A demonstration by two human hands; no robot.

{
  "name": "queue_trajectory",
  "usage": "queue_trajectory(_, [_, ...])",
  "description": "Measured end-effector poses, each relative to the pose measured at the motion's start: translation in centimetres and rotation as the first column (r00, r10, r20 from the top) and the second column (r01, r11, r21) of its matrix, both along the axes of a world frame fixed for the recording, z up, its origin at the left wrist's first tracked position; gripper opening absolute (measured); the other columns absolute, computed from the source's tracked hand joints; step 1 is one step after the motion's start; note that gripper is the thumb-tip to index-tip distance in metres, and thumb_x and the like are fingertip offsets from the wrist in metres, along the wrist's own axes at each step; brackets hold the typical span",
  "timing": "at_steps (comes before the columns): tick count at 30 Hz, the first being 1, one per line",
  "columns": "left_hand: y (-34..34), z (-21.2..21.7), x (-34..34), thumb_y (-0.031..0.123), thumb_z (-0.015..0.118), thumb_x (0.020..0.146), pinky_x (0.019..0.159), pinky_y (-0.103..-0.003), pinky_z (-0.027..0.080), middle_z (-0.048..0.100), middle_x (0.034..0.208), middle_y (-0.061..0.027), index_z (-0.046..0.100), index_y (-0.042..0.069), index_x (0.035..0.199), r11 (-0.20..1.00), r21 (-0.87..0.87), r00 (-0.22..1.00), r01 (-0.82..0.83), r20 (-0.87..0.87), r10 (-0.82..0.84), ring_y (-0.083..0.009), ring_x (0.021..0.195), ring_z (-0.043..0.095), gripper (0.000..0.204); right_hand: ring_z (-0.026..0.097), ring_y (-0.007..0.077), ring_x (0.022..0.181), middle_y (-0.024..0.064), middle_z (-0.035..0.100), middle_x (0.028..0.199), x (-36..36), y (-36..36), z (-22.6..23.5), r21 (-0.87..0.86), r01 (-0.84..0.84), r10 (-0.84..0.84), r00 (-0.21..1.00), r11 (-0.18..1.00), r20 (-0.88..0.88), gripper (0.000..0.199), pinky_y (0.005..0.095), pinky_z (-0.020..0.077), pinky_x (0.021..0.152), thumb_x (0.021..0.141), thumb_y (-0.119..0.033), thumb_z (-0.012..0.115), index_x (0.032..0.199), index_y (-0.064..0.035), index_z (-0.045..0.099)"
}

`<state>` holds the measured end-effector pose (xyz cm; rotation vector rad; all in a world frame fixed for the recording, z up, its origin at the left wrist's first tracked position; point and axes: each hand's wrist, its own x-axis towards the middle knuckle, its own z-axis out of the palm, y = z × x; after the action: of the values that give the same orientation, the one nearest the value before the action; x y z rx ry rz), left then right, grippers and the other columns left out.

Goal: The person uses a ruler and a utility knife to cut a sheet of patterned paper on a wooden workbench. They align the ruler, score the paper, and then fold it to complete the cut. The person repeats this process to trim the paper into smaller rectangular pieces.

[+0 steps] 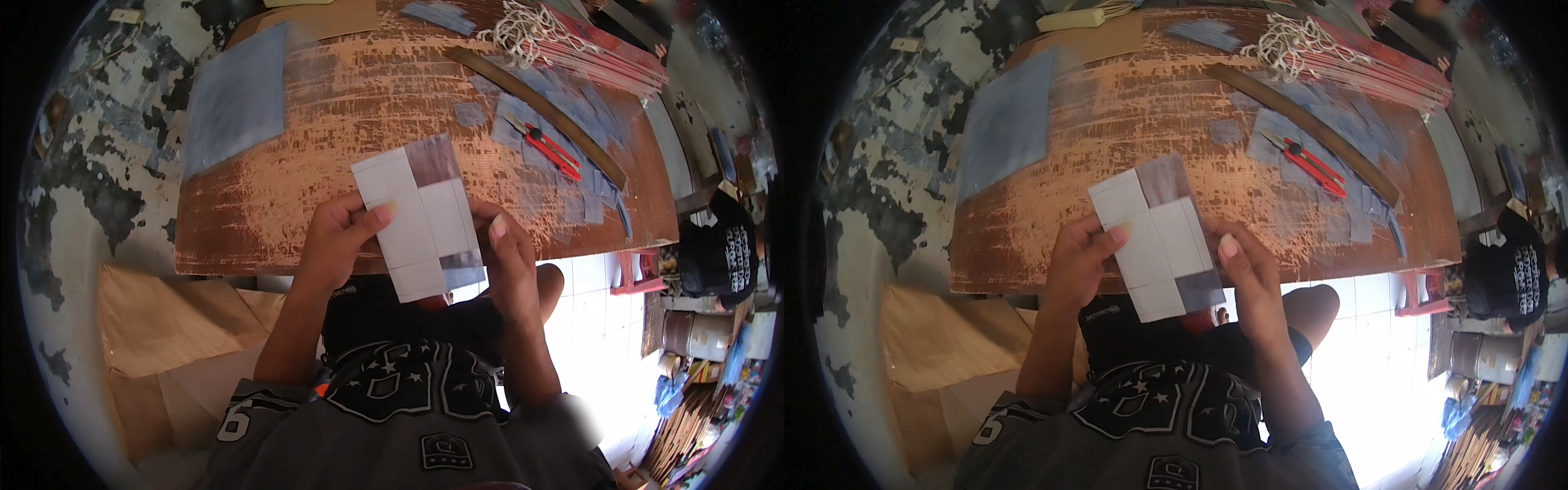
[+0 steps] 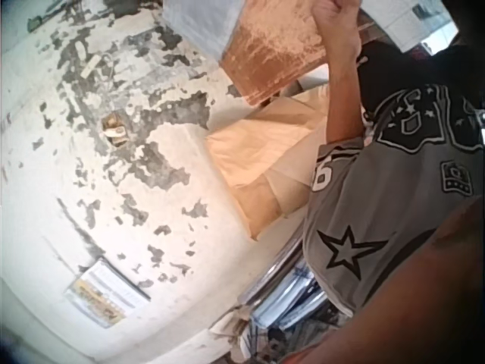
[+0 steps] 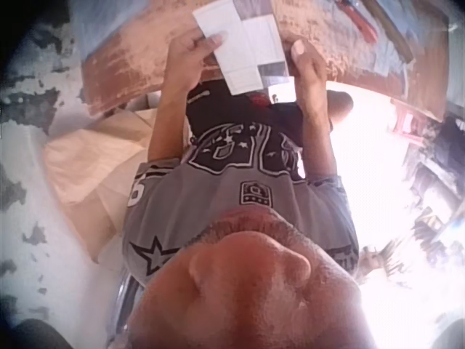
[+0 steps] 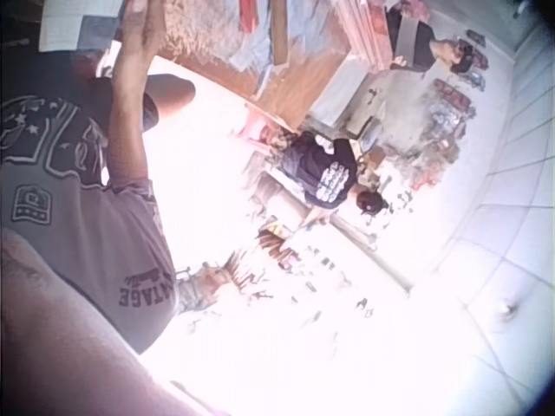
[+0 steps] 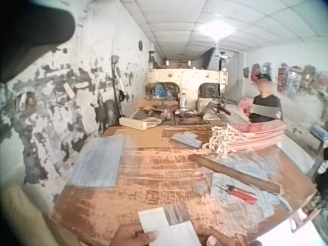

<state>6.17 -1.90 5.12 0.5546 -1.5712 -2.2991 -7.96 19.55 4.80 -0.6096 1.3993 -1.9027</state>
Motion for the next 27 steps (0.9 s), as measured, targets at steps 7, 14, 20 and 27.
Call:
queue_trajectory(7, [1.9,1.5,0.1,0.018,0.072,0.105,0.082,-0.031,0.064,0.079,0.107,-0.0134,0.069,-0.007,0.130,0.970,-0.123,0.975,0.208,0.110,-0.194,-0.0167,0.093,0.077,0.036,0.068,0.0141,0.107,0.0097,0.073,0.117,-1.5,-0.7,3.6,0.131,-0.073,0.078,0.996,0.989,-0.032,0.047,0.0297,0.0544,0.091,0.102,-0.033,0.077,0.133,0.0009,0.066])
queue_trajectory(14, [2.0,1.8,0.0,0.018,0.070,0.106,0.082,-0.028,0.059,0.080,0.106,-0.0122,0.071,-0.007,0.127,0.906,-0.290,0.950,0.308,0.143,-0.278,-0.0134,0.096,0.075,0.032,0.070,0.0093,0.084,0.0045,0.075,0.094,-1.9,-1.3,2.8,0.161,0.026,-0.009,0.994,0.987,-0.105,0.026,0.0254,0.0546,0.073,0.096,-0.019,0.083,0.110,-0.0012,0.071])
queue_trajectory(20, [2.3,1.3,-0.4,0.021,0.070,0.106,0.084,-0.027,0.058,0.080,0.106,-0.0122,0.070,-0.006,0.129,0.917,-0.205,0.938,0.342,0.129,-0.321,-0.0119,0.097,0.073,0.035,0.065,0.0053,0.072,0.0014,0.072,0.083,-1.9,-1.2,2.4,0.171,0.045,-0.030,0.996,0.984,-0.084,0.019,0.0229,0.0501,0.064,0.097,-0.016,0.082,0.101,-0.0035,0.069])
queue_trajectory(27, [1.0,0.8,-1.3,0.019,0.069,0.106,0.080,-0.027,0.057,0.078,0.100,-0.0079,0.070,-0.005,0.121,0.908,-0.319,0.958,0.270,0.182,-0.221,-0.0097,0.090,0.071,0.029,0.066,0.0060,0.073,0.0018,0.072,0.083,-2.4,-1.2,2.6,0.212,0.001,0.001,1.000,0.977,-0.006,0.018,0.0203,0.0499,0.061,0.097,-0.015,0.081,0.099,-0.0040,0.067])
